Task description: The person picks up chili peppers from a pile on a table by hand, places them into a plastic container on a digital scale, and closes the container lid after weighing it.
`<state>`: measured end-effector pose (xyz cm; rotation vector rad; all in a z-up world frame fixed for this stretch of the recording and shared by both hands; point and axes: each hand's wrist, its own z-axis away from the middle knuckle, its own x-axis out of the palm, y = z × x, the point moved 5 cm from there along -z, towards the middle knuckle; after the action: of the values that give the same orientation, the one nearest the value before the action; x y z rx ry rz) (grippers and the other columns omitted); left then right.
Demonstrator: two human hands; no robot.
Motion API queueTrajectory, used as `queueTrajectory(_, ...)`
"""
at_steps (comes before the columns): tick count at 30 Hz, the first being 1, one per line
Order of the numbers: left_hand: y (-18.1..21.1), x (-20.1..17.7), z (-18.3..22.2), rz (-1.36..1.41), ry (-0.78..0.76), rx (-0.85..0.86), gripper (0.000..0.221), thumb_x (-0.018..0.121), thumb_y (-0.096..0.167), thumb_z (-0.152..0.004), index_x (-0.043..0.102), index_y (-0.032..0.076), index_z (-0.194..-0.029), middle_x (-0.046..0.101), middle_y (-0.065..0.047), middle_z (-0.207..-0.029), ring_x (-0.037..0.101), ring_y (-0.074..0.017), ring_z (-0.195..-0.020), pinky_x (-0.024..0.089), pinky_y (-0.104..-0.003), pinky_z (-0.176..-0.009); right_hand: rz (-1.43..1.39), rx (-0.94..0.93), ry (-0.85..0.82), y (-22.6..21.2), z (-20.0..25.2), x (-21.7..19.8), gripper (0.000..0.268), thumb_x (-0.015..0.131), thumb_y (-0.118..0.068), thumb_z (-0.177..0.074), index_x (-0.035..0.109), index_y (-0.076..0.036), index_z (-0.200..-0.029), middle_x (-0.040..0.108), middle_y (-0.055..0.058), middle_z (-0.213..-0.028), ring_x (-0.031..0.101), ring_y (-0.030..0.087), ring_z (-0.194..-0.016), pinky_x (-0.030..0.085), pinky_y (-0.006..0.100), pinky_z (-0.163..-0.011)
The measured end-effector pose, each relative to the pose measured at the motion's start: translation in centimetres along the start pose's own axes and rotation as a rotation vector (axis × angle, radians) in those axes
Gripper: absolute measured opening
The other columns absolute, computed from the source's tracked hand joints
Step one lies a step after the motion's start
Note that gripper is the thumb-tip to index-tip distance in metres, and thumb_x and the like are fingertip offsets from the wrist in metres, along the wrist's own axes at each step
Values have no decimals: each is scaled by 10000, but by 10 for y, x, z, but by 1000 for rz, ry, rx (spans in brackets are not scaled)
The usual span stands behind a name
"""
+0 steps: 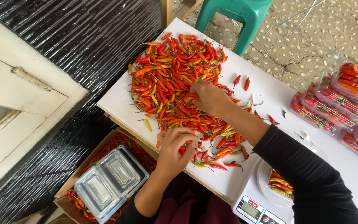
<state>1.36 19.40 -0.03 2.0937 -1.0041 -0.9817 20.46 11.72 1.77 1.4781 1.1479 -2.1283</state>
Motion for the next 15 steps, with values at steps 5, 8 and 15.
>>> queueTrajectory(5,-3,-5,1,21,8,0,134,653,179,-928,760,228,-992,692,30,-1010,658,-187,-953,299,-363,-850,-95,139,26,48,-26,13,310,638,-159,-913,617,-61,-1206,651,196,-1073,688,417,-1043,592,517,-846)
queueTrajectory(8,-3,-6,0,35,14,-6,137,657,170,-922,763,221,-993,698,22,-1008,662,-196,-949,305,-364,-851,-153,247,37,77,-42,18,276,566,-251,-923,598,-146,-1176,664,165,-1117,657,388,-1118,550,500,-931)
queueTrajectory(15,-8,-5,1,38,13,-30,145,662,149,-909,762,225,-982,700,33,-1011,657,-187,-962,293,-364,-870,-189,110,119,27,-51,21,269,598,-275,-932,673,-54,-1064,685,236,-1022,690,453,-983,591,517,-775)
